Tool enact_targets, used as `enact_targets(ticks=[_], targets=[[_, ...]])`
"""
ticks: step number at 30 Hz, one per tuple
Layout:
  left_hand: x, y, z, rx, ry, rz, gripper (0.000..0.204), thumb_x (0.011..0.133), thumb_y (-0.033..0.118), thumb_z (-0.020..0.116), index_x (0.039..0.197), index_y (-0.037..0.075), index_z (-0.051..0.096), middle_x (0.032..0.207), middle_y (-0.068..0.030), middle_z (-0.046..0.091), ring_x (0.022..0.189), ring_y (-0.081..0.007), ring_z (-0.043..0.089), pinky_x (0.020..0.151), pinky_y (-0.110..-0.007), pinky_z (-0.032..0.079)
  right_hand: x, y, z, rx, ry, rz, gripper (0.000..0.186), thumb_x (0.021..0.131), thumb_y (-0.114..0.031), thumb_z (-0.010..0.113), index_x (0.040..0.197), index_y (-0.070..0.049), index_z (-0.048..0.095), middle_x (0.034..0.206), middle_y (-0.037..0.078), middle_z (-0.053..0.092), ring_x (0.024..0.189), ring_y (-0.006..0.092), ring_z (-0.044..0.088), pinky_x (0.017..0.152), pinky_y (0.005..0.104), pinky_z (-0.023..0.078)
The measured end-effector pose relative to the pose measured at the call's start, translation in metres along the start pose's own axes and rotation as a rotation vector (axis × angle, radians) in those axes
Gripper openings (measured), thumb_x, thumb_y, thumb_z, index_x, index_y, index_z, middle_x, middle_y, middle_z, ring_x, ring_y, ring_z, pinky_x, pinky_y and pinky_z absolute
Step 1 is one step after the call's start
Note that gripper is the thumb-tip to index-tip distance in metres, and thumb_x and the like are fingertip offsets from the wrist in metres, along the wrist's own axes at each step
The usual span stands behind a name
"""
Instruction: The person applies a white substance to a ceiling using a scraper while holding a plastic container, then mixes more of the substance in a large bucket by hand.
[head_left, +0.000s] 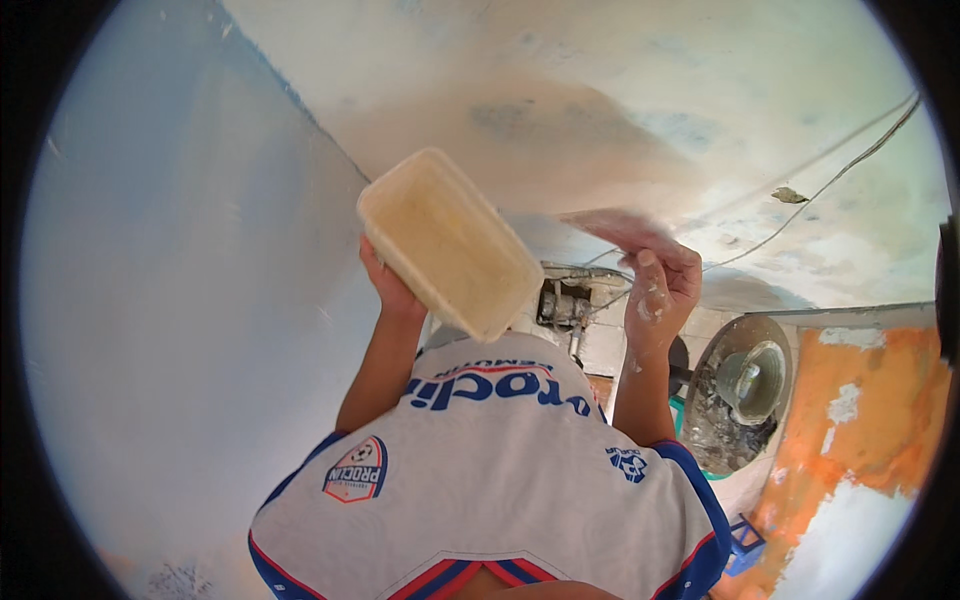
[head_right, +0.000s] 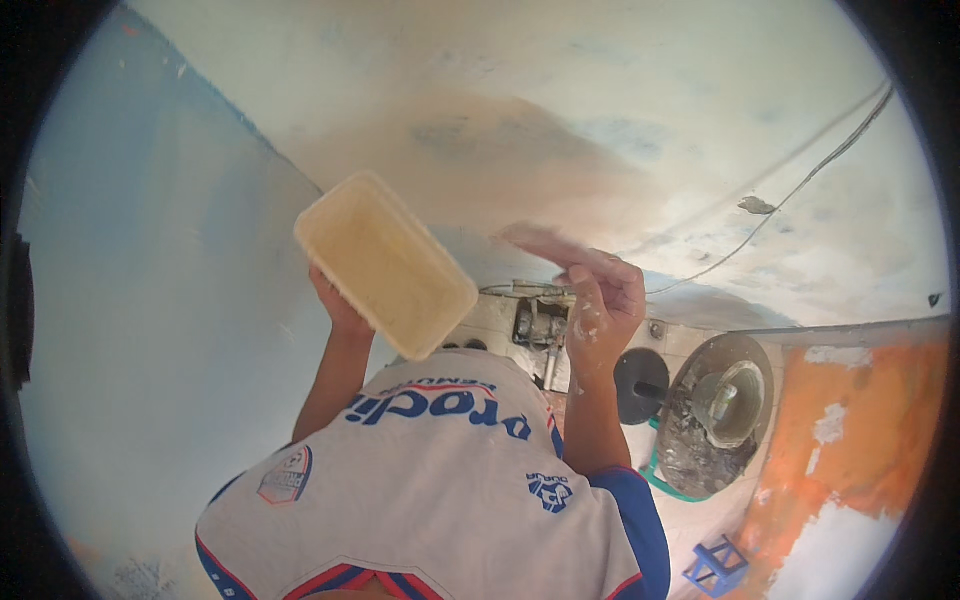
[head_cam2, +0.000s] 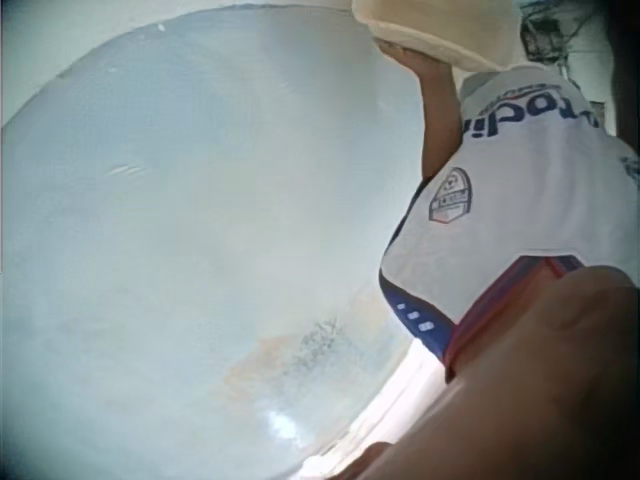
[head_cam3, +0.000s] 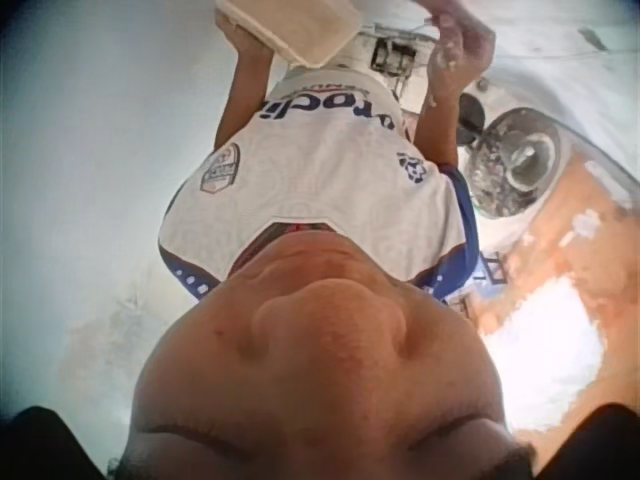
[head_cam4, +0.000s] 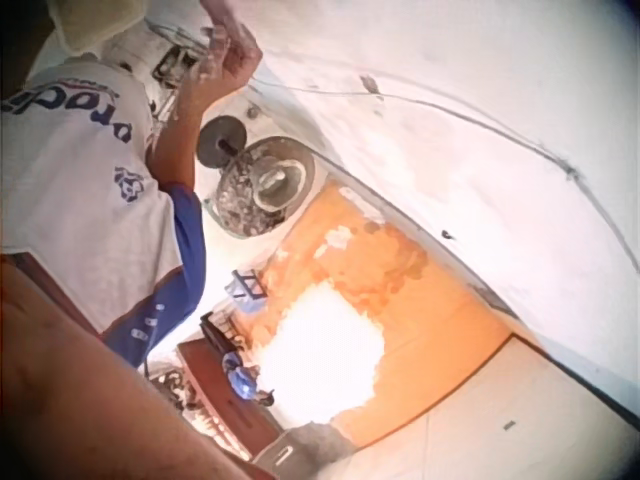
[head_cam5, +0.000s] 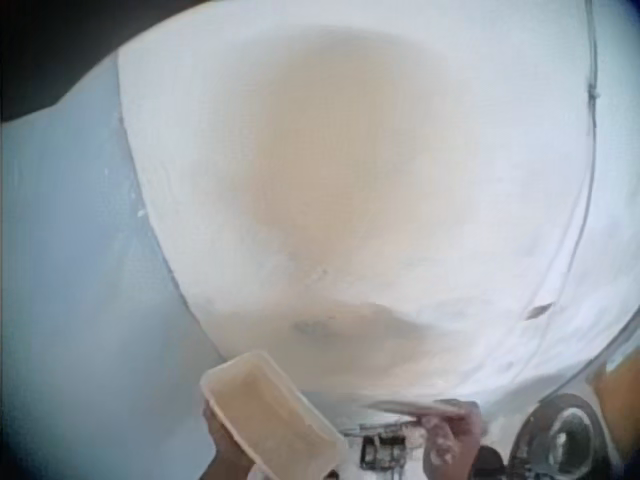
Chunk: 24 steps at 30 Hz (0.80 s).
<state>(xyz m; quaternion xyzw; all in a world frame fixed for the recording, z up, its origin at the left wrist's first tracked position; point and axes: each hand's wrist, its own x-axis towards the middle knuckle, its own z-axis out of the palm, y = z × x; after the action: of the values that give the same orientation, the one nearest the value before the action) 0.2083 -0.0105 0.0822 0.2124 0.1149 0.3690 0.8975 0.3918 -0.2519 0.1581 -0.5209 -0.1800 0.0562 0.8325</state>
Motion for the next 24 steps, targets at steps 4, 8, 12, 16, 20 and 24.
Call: enact_targets(ticks=[4,8,12,16,20,24], targets=[[-0.004,-0.008,-0.005,-0.070,0.052,-0.098,0.080,0.100,0.070,0.028,0.154,0.011,0.041,0.153,-0.0126,0.048,0.137,-0.0327,0.050,0.113,-0.049,0.044,0.006,-0.013,0.005,-0.110,-0.458,-0.257,0.022,0.075,0.009,0.077,0.089,-0.004,0.067,0.108,0.018,0.068,0.112,0.0322,0.062,0.096,0.0441,0.055],[-0.001,-0.006,-0.007,-0.041,0.067,-0.146,0.082,0.099,0.072,0.027,0.153,0.011,0.041,0.151,-0.0140,0.049,0.136,-0.0326,0.051,0.112,-0.049,0.044,-0.001,-0.016,0.031,-0.304,-0.595,-0.387,0.021,0.073,0.011,0.075,0.083,-0.008,0.073,0.126,0.021,0.060,0.132,0.0396,0.050,0.102,0.0479,0.053],[0.002,-0.005,-0.012,-0.087,0.032,-0.117,0.083,0.099,0.072,0.026,0.153,0.011,0.041,0.150,-0.0143,0.050,0.136,-0.0320,0.052,0.112,-0.049,0.044,-0.003,-0.006,0.042,-0.292,-0.637,-0.374,0.020,0.073,0.009,0.075,0.082,-0.008,0.075,0.141,0.021,0.046,0.134,0.0400,0.048,0.099,0.0465,0.056],[0.007,-0.003,-0.026,-0.145,-0.113,-0.032,0.086,0.098,0.074,0.025,0.153,0.011,0.042,0.151,-0.0138,0.050,0.135,-0.0314,0.052,0.112,-0.048,0.044,0.001,-0.009,0.041,-0.410,-0.725,-0.429,0.019,0.076,0.009,0.074,0.082,-0.008,0.076,0.132,0.019,0.045,0.129,0.0375,0.049,0.095,0.0442,0.059],[0.011,0.007,-0.032,-0.195,-0.312,0.091,0.090,0.095,0.077,0.024,0.152,0.010,0.044,0.150,-0.0128,0.050,0.135,-0.0308,0.052,0.110,-0.048,0.045,0.002,-0.017,0.054,-0.328,-0.709,-0.417,0.016,0.079,0.009,0.074,0.085,-0.006,0.076,0.131,0.019,0.042,0.129,0.0370,0.049,0.089,0.0404,0.062],[0.022,0.010,-0.046,-0.106,-0.204,0.092,0.091,0.094,0.078,0.024,0.151,0.010,0.045,0.150,-0.0119,0.051,0.135,-0.0300,0.052,0.109,-0.046,0.046,0.002,-0.025,0.061,-0.309,-0.737,-0.426,0.017,0.077,0.008,0.074,0.089,-0.003,0.075,0.120,0.023,0.060,0.111,0.0375,0.063,0.088,0.0409,0.060]])
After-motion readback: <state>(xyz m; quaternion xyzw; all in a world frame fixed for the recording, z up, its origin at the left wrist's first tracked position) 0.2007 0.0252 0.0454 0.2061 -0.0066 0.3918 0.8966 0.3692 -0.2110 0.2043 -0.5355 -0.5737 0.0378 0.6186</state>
